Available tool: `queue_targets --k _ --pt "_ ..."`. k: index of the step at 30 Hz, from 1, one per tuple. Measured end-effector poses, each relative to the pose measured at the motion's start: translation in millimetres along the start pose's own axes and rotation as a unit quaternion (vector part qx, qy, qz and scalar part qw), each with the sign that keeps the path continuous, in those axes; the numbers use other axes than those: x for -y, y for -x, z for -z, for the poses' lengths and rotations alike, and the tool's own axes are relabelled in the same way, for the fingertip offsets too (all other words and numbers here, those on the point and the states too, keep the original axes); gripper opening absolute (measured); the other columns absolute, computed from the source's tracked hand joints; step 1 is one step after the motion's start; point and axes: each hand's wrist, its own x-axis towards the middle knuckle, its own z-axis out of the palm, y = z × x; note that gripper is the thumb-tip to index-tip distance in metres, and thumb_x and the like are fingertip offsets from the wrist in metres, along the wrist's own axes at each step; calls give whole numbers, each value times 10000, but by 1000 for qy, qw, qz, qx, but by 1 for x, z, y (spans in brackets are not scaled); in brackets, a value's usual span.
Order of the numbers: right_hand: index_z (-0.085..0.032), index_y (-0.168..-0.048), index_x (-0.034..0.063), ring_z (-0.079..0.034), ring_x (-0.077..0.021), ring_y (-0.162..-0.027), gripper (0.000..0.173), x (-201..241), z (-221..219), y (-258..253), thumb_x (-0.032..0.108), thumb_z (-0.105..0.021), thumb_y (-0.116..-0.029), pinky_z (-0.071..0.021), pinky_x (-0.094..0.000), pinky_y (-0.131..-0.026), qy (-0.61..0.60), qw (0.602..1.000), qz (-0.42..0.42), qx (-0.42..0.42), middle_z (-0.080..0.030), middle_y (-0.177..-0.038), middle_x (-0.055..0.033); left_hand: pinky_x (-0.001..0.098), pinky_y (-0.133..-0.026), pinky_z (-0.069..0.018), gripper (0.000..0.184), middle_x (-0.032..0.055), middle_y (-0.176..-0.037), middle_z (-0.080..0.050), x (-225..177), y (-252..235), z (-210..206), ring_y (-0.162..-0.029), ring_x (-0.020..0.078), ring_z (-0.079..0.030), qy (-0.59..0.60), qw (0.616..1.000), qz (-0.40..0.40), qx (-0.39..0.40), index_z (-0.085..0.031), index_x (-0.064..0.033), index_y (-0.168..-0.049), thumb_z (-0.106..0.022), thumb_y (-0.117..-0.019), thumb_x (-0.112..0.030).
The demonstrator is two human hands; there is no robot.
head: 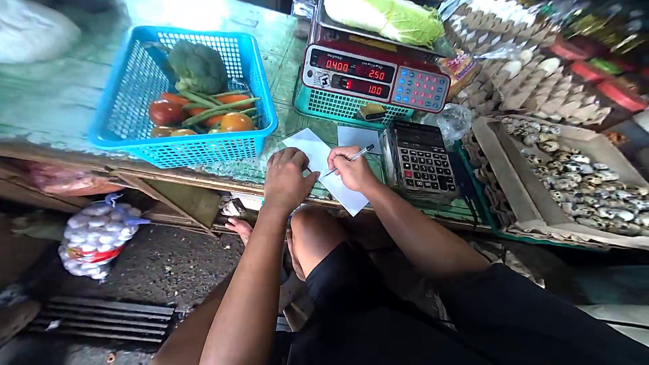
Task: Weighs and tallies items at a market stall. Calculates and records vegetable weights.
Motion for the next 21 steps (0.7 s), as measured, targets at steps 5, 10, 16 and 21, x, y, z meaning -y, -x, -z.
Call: queue_targets --k 5,10,16,21 --pt "-645 -708 79 -524 -28 -552 272 1 0 -1 35 -492 -929 -427 -223 -511 -12 1000 -23 -12 -587 -623 37 557 -1159 -359 351 75 -1322 -641 3 -3 -5 -1330 308 -527 -5 1000 9 6 -728 -137 -1079 -777 -889 -429" --pt "-630 -686 88 -531 -38 -542 278 3 1 -3 44 -493 -924 -429 -229 -505 -14 999 -33 9 -589 -613 34 564 -1149 -364 348 84 -1318 -640 4 -2 -5 -1322 316 -530 -5 1000 2 2 -726 -134 -1075 -770 -891 -426" --pt "-619 -682 78 -536 -45 -559 273 1 0 -1 39 -485 -917 -429 -242 -515 -5 1000 -8 -10 -587 -620 24 546 -1174 -338 366 70 -1326 -638 5 -5 -4 -1345 291 -518 -10 1000 7 18 -726 -140 -1085 -749 -892 -450" --pt "-616 -685 84 -544 -36 -549 282 1 2 -1 24 -473 -921 -448 -216 -510 -48 998 -17 -41 -602 -630 31 540 -1168 -346 369 63 -1330 -638 4 -5 -3 -1349 286 -514 -17 1000 10 16 -727 -149 -1086 -756 -884 -457"
